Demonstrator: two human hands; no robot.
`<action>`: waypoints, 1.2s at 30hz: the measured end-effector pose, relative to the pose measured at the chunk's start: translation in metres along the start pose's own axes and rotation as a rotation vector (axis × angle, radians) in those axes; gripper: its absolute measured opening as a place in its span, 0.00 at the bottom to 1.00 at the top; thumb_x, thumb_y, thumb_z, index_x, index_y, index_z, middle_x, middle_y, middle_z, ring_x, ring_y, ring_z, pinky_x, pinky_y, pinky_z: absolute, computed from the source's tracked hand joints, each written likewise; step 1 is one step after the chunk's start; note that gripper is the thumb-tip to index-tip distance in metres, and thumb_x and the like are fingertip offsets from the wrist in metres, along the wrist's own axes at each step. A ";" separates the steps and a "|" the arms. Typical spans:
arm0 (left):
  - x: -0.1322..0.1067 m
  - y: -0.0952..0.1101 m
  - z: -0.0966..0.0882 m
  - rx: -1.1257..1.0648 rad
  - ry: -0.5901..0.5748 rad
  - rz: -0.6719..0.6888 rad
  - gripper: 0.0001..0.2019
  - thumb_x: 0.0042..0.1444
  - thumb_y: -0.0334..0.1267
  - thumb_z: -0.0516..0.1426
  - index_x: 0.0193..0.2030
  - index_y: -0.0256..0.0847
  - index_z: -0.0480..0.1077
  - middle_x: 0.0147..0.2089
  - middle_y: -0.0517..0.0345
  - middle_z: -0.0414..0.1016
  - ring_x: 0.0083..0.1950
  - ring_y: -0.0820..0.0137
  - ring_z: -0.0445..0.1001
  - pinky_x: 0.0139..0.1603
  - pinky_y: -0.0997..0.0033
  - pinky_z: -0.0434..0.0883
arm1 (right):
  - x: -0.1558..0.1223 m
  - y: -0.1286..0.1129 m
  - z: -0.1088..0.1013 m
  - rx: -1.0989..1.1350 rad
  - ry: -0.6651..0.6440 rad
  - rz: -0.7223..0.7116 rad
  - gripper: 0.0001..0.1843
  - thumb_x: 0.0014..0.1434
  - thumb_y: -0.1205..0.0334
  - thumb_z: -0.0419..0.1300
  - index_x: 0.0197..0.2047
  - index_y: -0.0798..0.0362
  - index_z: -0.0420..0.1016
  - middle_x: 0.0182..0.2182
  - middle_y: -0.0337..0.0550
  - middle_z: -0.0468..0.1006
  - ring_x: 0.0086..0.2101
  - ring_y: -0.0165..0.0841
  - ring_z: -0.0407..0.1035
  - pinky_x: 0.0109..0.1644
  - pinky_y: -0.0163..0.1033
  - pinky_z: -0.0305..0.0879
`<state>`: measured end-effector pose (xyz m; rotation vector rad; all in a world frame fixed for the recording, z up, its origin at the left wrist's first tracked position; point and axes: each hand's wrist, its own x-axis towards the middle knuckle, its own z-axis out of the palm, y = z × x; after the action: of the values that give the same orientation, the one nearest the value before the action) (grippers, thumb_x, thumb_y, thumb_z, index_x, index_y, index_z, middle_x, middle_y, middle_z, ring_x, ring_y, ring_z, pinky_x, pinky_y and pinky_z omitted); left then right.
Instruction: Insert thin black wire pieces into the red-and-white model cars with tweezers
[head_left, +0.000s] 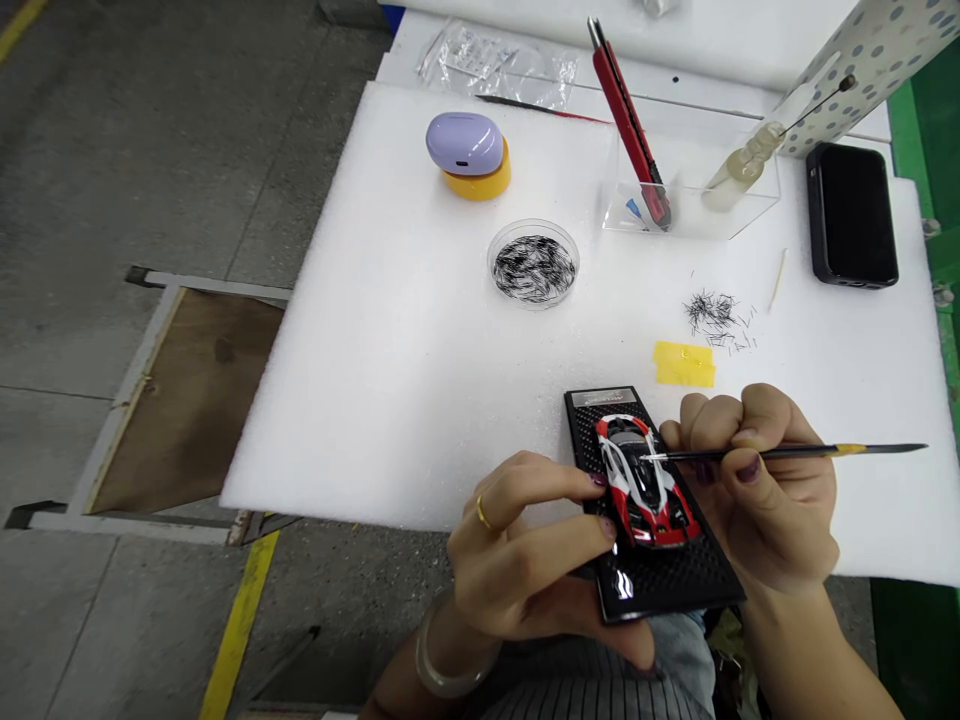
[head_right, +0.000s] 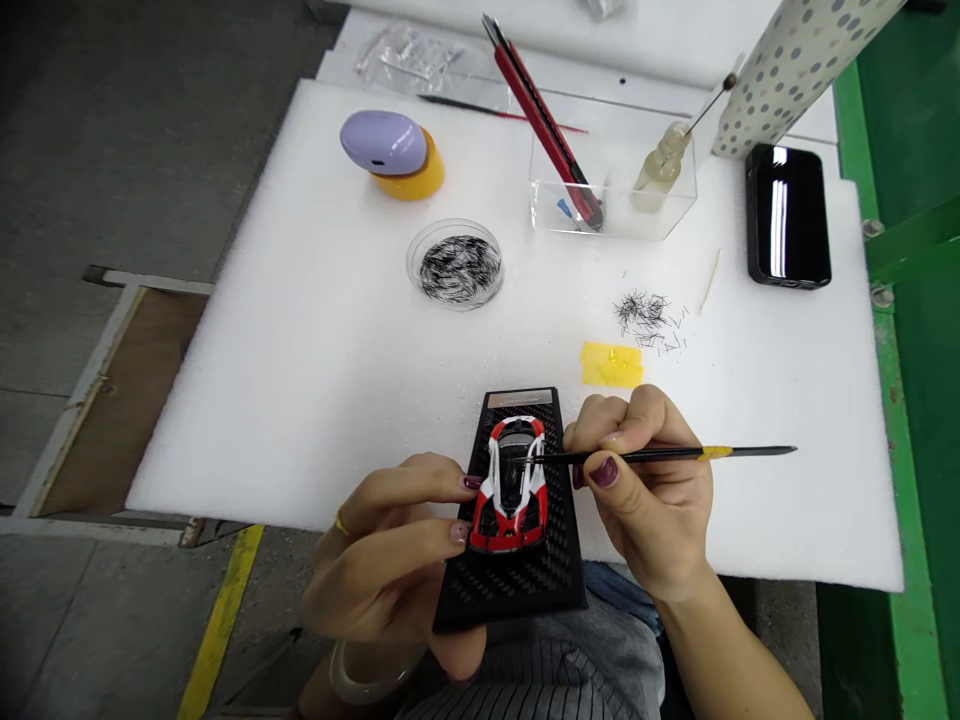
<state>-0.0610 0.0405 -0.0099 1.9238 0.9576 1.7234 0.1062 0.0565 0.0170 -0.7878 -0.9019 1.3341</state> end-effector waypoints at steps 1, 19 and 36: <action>0.000 0.000 0.000 0.001 -0.001 0.000 0.23 0.64 0.56 0.59 0.38 0.33 0.72 0.42 0.56 0.73 0.44 0.75 0.76 0.33 0.72 0.77 | 0.000 0.000 0.000 -0.002 -0.002 0.001 0.05 0.64 0.65 0.66 0.36 0.49 0.74 0.23 0.35 0.67 0.26 0.30 0.61 0.30 0.39 0.60; -0.002 0.001 0.000 0.009 0.010 -0.010 0.22 0.63 0.56 0.60 0.38 0.34 0.72 0.41 0.57 0.74 0.42 0.74 0.76 0.30 0.71 0.77 | -0.001 0.000 0.001 -0.056 0.000 -0.010 0.06 0.64 0.64 0.65 0.36 0.48 0.72 0.22 0.34 0.64 0.25 0.31 0.60 0.29 0.39 0.61; -0.003 0.003 -0.002 0.034 -0.049 0.009 0.21 0.62 0.56 0.61 0.40 0.34 0.74 0.44 0.54 0.74 0.42 0.72 0.77 0.34 0.69 0.78 | 0.002 -0.011 -0.006 -0.092 0.048 -0.019 0.08 0.61 0.59 0.66 0.34 0.47 0.70 0.21 0.35 0.60 0.24 0.32 0.55 0.29 0.40 0.57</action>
<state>-0.0626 0.0358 -0.0100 1.9852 0.9681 1.6670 0.1173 0.0575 0.0244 -0.8766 -0.9359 1.2588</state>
